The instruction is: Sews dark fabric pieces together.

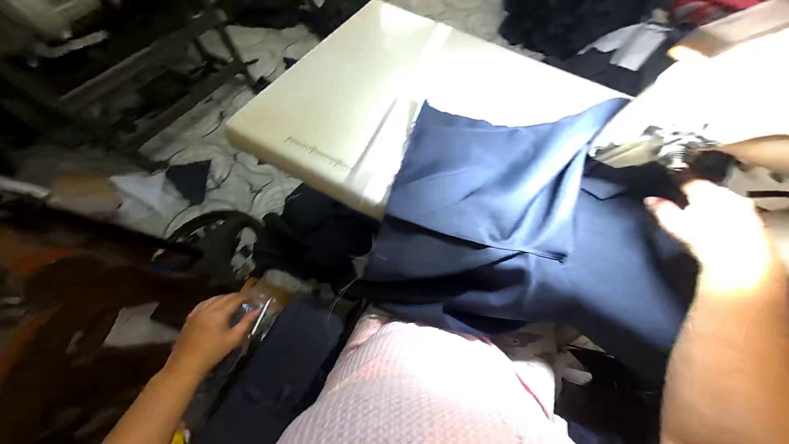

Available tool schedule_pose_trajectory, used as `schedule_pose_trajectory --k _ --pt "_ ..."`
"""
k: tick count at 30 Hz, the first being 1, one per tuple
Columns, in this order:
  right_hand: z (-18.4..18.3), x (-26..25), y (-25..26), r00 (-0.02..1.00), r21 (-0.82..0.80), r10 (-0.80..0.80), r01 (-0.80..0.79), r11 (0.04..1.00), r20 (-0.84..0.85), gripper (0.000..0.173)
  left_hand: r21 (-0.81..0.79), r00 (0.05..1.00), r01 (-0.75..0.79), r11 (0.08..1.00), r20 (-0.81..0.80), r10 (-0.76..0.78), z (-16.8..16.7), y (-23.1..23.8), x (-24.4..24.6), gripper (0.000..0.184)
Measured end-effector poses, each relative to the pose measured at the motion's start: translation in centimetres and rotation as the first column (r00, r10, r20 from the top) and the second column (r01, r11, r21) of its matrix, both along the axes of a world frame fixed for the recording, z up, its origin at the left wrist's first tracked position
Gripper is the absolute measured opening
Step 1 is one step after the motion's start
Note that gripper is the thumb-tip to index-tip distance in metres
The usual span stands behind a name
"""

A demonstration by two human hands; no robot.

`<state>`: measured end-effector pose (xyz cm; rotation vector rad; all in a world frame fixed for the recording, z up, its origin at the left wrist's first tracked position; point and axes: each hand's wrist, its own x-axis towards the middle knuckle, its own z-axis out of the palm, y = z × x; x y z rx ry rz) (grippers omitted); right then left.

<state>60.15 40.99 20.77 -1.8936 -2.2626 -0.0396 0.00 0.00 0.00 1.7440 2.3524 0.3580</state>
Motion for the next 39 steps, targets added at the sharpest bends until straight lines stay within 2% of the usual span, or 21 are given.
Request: schedule_pose_trajectory --k 2,4,5,7,8,10,12,13,15,17,19,21,23,25,27,29,31,34,37,38,39 --pt "-0.3 -2.2 -4.6 0.983 0.065 0.125 -0.117 0.991 -0.132 0.035 0.300 0.978 0.208 0.931 -0.045 -0.204 3.8 7.0 4.6 0.063" --pt "-0.8 -3.6 -9.4 0.889 0.015 0.294 -0.308 0.951 -0.352 0.024 0.441 0.902 0.418 0.794 -0.098 -0.420 8.3 13.7 10.7 0.066" --pt "-1.5 -3.5 -11.4 0.798 -0.063 0.382 -0.461 0.885 -0.465 0.025 0.456 0.844 0.512 0.728 -0.108 -0.525 10.3 16.3 13.8 0.065" --pt "-2.9 -2.7 -14.8 0.621 -0.275 0.454 -0.736 0.618 -0.639 0.034 0.415 0.695 0.683 0.602 -0.114 -0.710 12.6 20.3 18.8 0.063" --pt "-3.8 -2.2 -16.0 0.614 -0.400 0.386 -0.766 0.504 -0.689 0.033 0.366 0.624 0.751 0.550 -0.118 -0.773 13.0 22.2 20.3 0.063" --pt "-5.7 -1.3 -17.8 0.814 -0.709 0.160 -0.568 0.418 -0.558 0.031 0.206 0.552 0.823 0.529 -0.072 -0.831 13.2 26.6 21.3 0.062" --pt "-8.6 -1.0 -18.7 0.975 -0.862 -0.103 -0.121 0.493 -0.196 0.045 0.042 0.585 0.811 0.583 -0.044 -0.810 14.0 31.3 20.8 0.057" --pt "-10.3 -1.1 -19.0 0.960 -0.842 -0.266 0.072 0.534 -0.087 0.053 -0.033 0.614 0.787 0.616 -0.041 -0.788 14.7 33.5 20.3 0.054" --pt "-12.2 -1.7 -19.3 0.854 -0.764 -0.505 0.240 0.599 -0.128 0.061 -0.100 0.656 0.746 0.658 -0.058 -0.753 15.4 37.3 19.2 0.051" --pt "-11.0 -3.3 -19.1 0.749 -0.739 -0.575 0.175 0.650 -0.329 0.056 -0.131 0.686 0.714 0.687 -0.061 -0.725 16.0 39.9 18.7 0.050" --pt "-8.7 -5.3 -18.9 0.650 -0.653 -0.517 0.042 0.756 -0.557 0.045 -0.160 0.721 0.675 0.720 -0.065 -0.690 16.2 41.5 18.3 0.049" --pt "-6.8 -6.7 -18.1 0.708 -0.409 -0.343 0.084 0.909 -0.617 0.040 -0.138 0.752 0.645 0.752 -0.059 -0.656 16.1 42.4 17.7 0.049" --pt "-6.0 -7.2 -16.3 0.826 -0.165 -0.258 0.201 0.966 -0.502 0.032 -0.135 0.779 0.611 0.780 -0.075 -0.623 15.9 43.1 16.9 0.050" --pt "-4.4 -6.9 -13.4 0.873 -0.298 -0.357 0.261 0.918 -0.332 0.029 -0.118 0.799 0.585 0.803 -0.086 -0.595 15.7 43.6 16.1 0.050" --pt "-3.5 -5.7 -9.4 0.911 -0.402 -0.340 0.228 0.887 -0.234 0.023 -0.092 0.812 0.570 0.817 -0.094 -0.577 15.4 43.9 15.4 0.049" --pt "-3.5 -4.2 -4.9 0.904 -0.383 -0.356 0.250 0.889 -0.236 0.023 -0.095 0.819 0.558 0.825 -0.100 -0.565 15.2 44.0 15.0 0.050" --pt "-3.0 -2.8 -0.2 0.878 -0.324 -0.445 0.375 0.868 -0.176 0.026 -0.102 0.824 0.547 0.831 -0.112 -0.556 15.1 44.3 14.8 0.050" --pt "-1.7 -1.9 2.6 0.858 -0.253 -0.507 0.474 0.843 -0.080 0.035 -0.099 0.850 0.500 0.860 -0.132 -0.510 15.0 45.3 13.5 0.048" --pt "0.4 -3.8 -2.7 0.917 -0.321 -0.291 0.198 0.926 -0.274 0.033 -0.095 0.904 0.401 0.911 -0.121 -0.411 15.5 46.7 11.9 0.047" --pt "0.1 -5.0 -6.3 0.912 -0.402 -0.179 0.017 0.916 -0.369 0.030 -0.100 0.917 0.370 0.924 -0.118 -0.380 15.8 47.1 11.6 0.048" --pt "-0.3 -6.6 -9.7 0.883 -0.555 -0.129 -0.163 0.815 -0.450 0.032 -0.096 0.930 0.342 0.935 -0.106 -0.351 16.1 47.4 11.7 0.049"
